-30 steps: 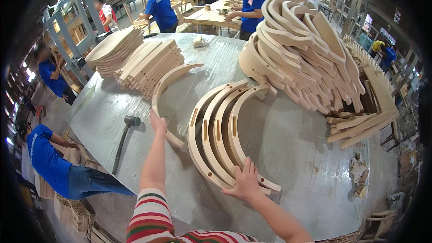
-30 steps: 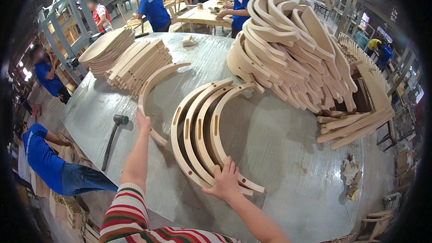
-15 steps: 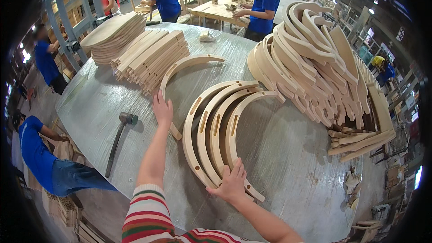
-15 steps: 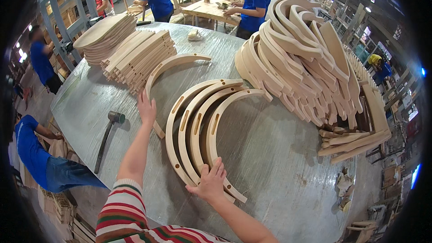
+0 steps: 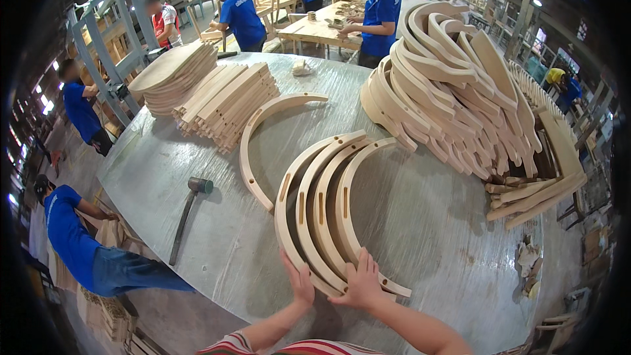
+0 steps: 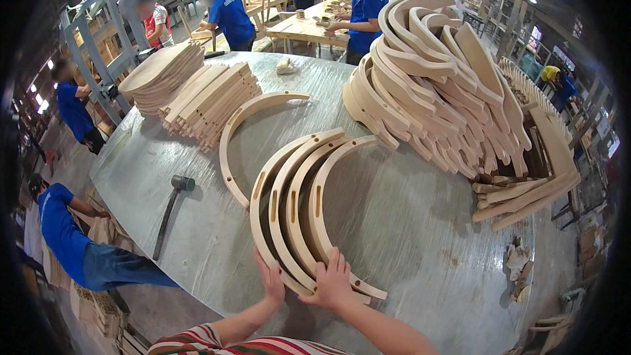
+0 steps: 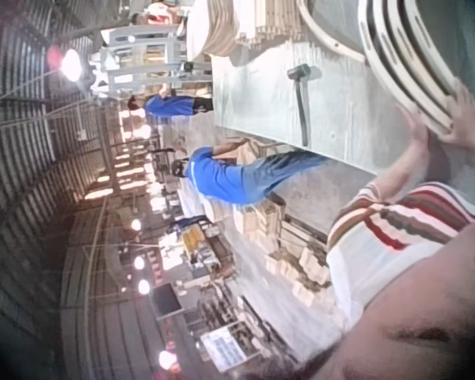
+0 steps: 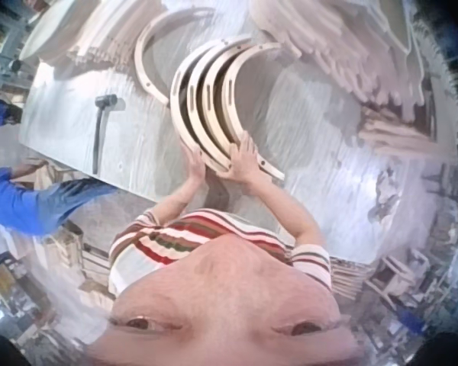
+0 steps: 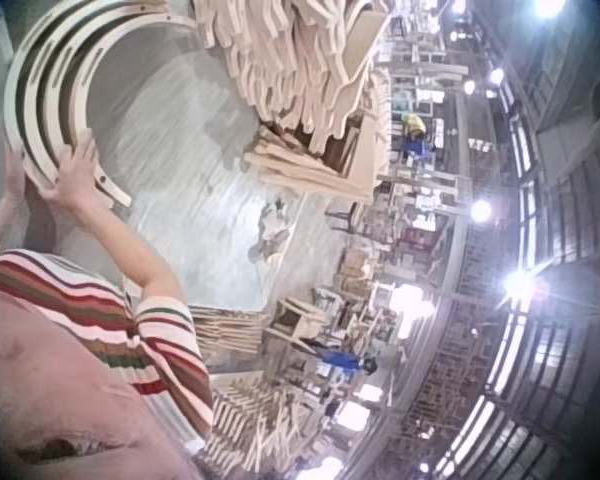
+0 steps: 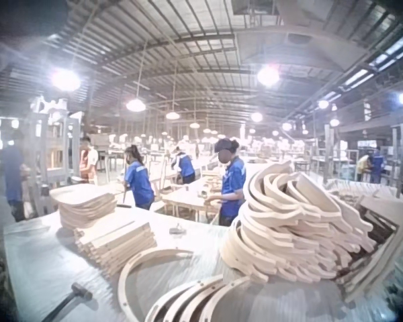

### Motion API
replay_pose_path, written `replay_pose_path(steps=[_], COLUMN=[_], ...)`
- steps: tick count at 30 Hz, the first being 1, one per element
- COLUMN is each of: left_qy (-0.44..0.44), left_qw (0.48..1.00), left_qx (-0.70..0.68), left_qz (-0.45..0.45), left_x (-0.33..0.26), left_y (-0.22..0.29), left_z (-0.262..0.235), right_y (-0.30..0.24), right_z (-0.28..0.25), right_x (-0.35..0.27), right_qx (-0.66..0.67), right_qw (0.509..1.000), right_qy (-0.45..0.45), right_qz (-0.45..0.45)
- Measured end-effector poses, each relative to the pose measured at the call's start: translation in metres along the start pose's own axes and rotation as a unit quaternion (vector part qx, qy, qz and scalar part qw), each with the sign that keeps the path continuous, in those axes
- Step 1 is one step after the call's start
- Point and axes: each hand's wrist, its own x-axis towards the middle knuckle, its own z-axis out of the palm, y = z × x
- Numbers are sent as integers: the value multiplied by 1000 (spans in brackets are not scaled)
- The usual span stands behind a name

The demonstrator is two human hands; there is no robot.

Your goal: The person applies glue to the holes of wooden chair parts using a small brush and a container of glue. They handle curved wooden pieces and chair frames, applying glue to specific areas before stacking the treated pieces on the table.

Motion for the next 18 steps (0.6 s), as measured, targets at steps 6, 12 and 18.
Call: replay_pose_path(steps=[6, 12, 18], left_qy=[-17, -17, 7], left_qw=[996, 991, 988], left_qx=[56, 128, 156], left_qz=[-70, -40, -11], left_x=[-49, 0, 116], left_y=[16, 5, -13], left_z=[3, 44, 66], right_y=[40, 87, 87], right_z=[-20, -36, -28], right_x=[-3, 63, 143], right_qx=[13, -25, -32], right_qw=[994, 989, 998], right_qy=[-59, -63, -9], right_qz=[-97, -128, -46])
